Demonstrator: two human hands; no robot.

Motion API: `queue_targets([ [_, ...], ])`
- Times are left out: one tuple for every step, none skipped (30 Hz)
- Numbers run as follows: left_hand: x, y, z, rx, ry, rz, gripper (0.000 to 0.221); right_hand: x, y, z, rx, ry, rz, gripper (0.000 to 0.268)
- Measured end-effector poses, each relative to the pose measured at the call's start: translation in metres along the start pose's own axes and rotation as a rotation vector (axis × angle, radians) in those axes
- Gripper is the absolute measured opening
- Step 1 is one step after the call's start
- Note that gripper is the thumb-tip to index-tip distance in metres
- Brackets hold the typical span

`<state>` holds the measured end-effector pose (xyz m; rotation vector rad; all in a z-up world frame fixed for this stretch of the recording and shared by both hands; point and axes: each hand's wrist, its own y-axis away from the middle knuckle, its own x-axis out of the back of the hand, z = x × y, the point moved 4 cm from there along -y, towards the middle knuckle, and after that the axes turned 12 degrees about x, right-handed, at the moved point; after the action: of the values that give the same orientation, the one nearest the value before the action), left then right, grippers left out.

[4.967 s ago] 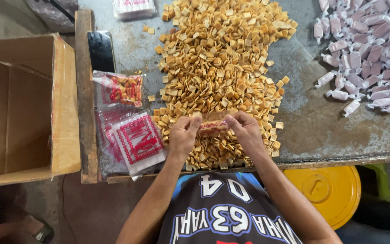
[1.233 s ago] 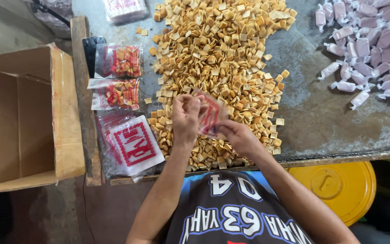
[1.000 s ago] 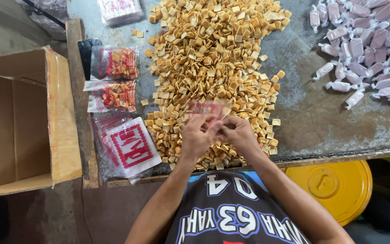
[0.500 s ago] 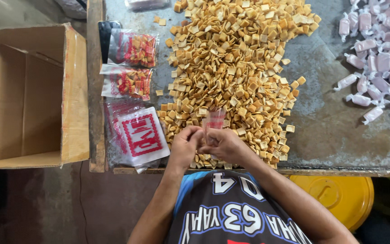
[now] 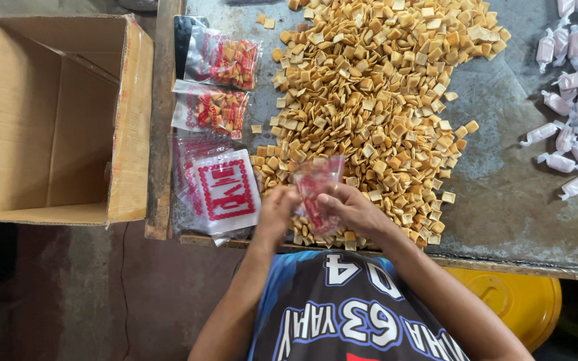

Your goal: The person scoops small square crackers from a large pile on a table into small clear plastic bags, then folds and places the filled bags on the table. The process is repeated continuously throughout the clip.

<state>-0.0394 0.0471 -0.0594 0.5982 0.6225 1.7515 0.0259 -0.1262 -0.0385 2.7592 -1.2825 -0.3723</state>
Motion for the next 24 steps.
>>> queue_targets([
  [0.018, -0.014, -0.019, 0.000, -0.001, 0.000, 0.021, 0.006, 0.003, -0.003, 0.000, 0.000, 0.001, 0.027],
  [0.043, -0.026, -0.032, -0.125, -0.216, 0.252, 0.018, 0.014, 0.008, -0.003, -0.096, -0.040, 0.052, 0.024],
  [0.066, -0.036, -0.044, -0.253, -0.431, 0.506, 0.016, 0.022, 0.013, -0.002, -0.190, -0.080, 0.103, 0.026],
  [0.092, -0.050, -0.060, -0.254, -0.431, 0.504, 0.016, 0.029, 0.015, 0.004, -0.191, -0.080, 0.105, 0.026],
  [0.122, -0.063, -0.075, -0.198, -0.555, 0.684, 0.012, 0.038, 0.019, 0.013, -0.254, -0.100, 0.207, 0.021],
  [0.150, -0.075, -0.090, -0.140, -0.678, 0.863, 0.009, 0.048, 0.024, 0.022, -0.318, -0.118, 0.310, 0.019],
  [0.167, -0.079, -0.097, -0.141, -0.679, 0.860, 0.009, 0.054, 0.028, 0.029, -0.319, -0.118, 0.313, 0.019],
  [0.187, -0.081, -0.104, -0.108, -0.720, 0.904, 0.009, 0.062, 0.032, 0.036, -0.287, -0.114, 0.390, 0.017],
  [0.207, -0.082, -0.111, -0.075, -0.760, 0.947, 0.009, 0.069, 0.035, 0.042, -0.255, -0.110, 0.466, 0.015],
  [0.210, -0.077, -0.106, -0.075, -0.762, 0.948, 0.009, 0.065, 0.036, 0.037, -0.255, -0.112, 0.465, 0.015],
  [0.211, -0.067, -0.094, -0.252, -0.777, 1.072, 0.017, 0.063, 0.037, 0.031, -0.222, -0.165, 0.513, 0.017],
  [0.210, -0.059, -0.082, -0.441, -0.787, 1.185, 0.036, 0.062, 0.039, 0.025, -0.187, -0.217, 0.569, 0.020],
  [0.193, -0.052, -0.067, -0.446, -0.789, 1.179, 0.036, 0.059, 0.040, 0.024, -0.185, -0.219, 0.576, 0.020],
  [0.171, -0.047, -0.050, -0.585, -0.719, 1.088, 0.025, 0.058, 0.041, 0.023, -0.157, -0.227, 0.566, 0.023],
  [0.150, -0.040, -0.033, -0.719, -0.646, 0.993, 0.017, 0.056, 0.041, 0.021, -0.128, -0.235, 0.556, 0.026],
  [0.116, -0.036, -0.021, -0.721, -0.644, 0.984, 0.017, 0.055, 0.043, 0.018, -0.129, -0.232, 0.565, 0.026],
  [0.080, -0.035, -0.010, -0.744, -0.515, 0.730, 0.013, 0.049, 0.042, 0.014, -0.097, -0.317, 0.500, 0.028],
  [0.044, -0.035, 0.003, -0.760, -0.387, 0.483, 0.010, 0.044, 0.038, 0.009, -0.059, -0.401, 0.430, 0.031],
  [0.016, -0.019, 0.015, -0.766, -0.385, 0.479, 0.010, 0.039, 0.038, 0.005, -0.054, -0.399, 0.434, 0.031],
  [-0.017, -0.005, 0.025, -0.739, -0.355, 0.290, 0.016, 0.034, 0.038, 0.001, -0.059, -0.330, 0.462, 0.029],
  [-0.050, 0.011, 0.034, -0.709, -0.325, 0.102, 0.025, 0.030, 0.038, -0.002, -0.064, -0.262, 0.490, 0.027],
  [-0.063, 0.014, 0.038, -0.715, -0.327, 0.093, 0.025, 0.027, 0.038, -0.011, -0.059, -0.263, 0.499, 0.027],
  [-0.077, 0.015, 0.040, -0.648, -0.362, 0.056, 0.037, 0.027, 0.038, -0.022, -0.027, -0.069, 0.525, 0.020],
  [-0.091, 0.018, 0.041, -0.577, -0.397, 0.020, 0.050, 0.026, 0.039, -0.033, 0.000, 0.124, 0.546, 0.012],
])
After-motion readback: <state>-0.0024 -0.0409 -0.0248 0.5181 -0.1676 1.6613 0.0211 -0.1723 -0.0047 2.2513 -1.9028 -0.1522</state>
